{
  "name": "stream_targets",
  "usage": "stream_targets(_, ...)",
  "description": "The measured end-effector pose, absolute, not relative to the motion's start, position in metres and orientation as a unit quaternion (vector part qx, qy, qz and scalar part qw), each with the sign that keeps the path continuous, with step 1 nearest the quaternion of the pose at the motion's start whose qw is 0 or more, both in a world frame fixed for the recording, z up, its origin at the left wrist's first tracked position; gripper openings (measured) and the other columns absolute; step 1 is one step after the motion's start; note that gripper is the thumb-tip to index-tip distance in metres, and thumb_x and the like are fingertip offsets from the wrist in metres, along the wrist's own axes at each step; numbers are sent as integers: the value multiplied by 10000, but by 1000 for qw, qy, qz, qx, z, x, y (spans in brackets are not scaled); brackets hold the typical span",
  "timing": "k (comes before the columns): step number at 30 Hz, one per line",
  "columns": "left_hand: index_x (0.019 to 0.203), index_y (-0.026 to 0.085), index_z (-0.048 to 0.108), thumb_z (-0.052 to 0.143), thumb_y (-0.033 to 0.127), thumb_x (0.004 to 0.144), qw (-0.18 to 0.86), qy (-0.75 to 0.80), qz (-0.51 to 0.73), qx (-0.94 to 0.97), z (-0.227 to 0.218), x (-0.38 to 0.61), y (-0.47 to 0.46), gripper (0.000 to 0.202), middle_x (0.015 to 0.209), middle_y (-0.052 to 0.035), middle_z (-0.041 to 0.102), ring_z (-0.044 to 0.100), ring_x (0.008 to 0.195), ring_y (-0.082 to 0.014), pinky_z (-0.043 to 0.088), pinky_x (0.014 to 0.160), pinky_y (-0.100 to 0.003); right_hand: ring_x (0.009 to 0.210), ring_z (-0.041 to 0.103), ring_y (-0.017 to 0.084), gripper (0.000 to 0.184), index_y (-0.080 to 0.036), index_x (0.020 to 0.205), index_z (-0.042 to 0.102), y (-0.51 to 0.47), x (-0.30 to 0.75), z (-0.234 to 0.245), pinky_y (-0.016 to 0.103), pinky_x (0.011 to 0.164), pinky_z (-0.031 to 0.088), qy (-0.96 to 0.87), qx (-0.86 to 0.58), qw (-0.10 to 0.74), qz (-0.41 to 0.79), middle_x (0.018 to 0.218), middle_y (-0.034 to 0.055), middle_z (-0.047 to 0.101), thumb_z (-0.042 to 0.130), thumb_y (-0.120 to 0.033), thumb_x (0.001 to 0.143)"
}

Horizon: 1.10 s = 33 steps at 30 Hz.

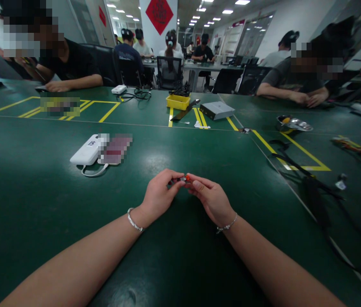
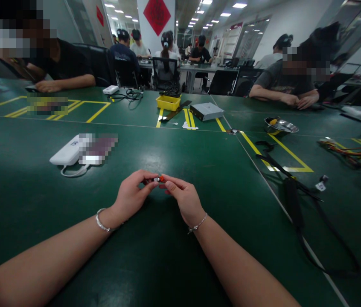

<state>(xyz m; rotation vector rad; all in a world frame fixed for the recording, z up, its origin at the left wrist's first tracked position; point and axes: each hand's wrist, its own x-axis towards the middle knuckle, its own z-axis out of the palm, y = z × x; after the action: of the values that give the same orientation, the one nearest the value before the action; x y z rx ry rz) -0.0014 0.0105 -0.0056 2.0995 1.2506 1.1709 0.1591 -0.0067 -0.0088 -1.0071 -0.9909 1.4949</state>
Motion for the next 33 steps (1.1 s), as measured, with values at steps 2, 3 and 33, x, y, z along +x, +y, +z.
stream_targets(2,896,204,594,570,205,773,212,459,427,750,-5,-1,10,126,801,-21,609,538,718,-144,442,678,-293,877,609,195,272,-250,950,675,-8,158,-8,380,816,427,-417,-420,512,622,1000,57,667,653,-340,694)
stream_targets(3,892,205,594,569,199,772,211,463,429,746,-5,-1,10,123,805,-21,610,539,721,-145,440,681,-295,890,608,199,282,-254,965,670,-9,157,-8,387,825,425,-421,-422,510,621,1016,57,663,650,-342,698)
stream_targets(33,1162,179,402,495,306,811,287,485,382,733,-15,-4,17,385,1068,-80,582,513,1022,-198,373,913,-399,689,539,226,212,-209,825,664,26,361,-16,381,648,383,-344,-879,328,22,791,110,636,526,-293,687)
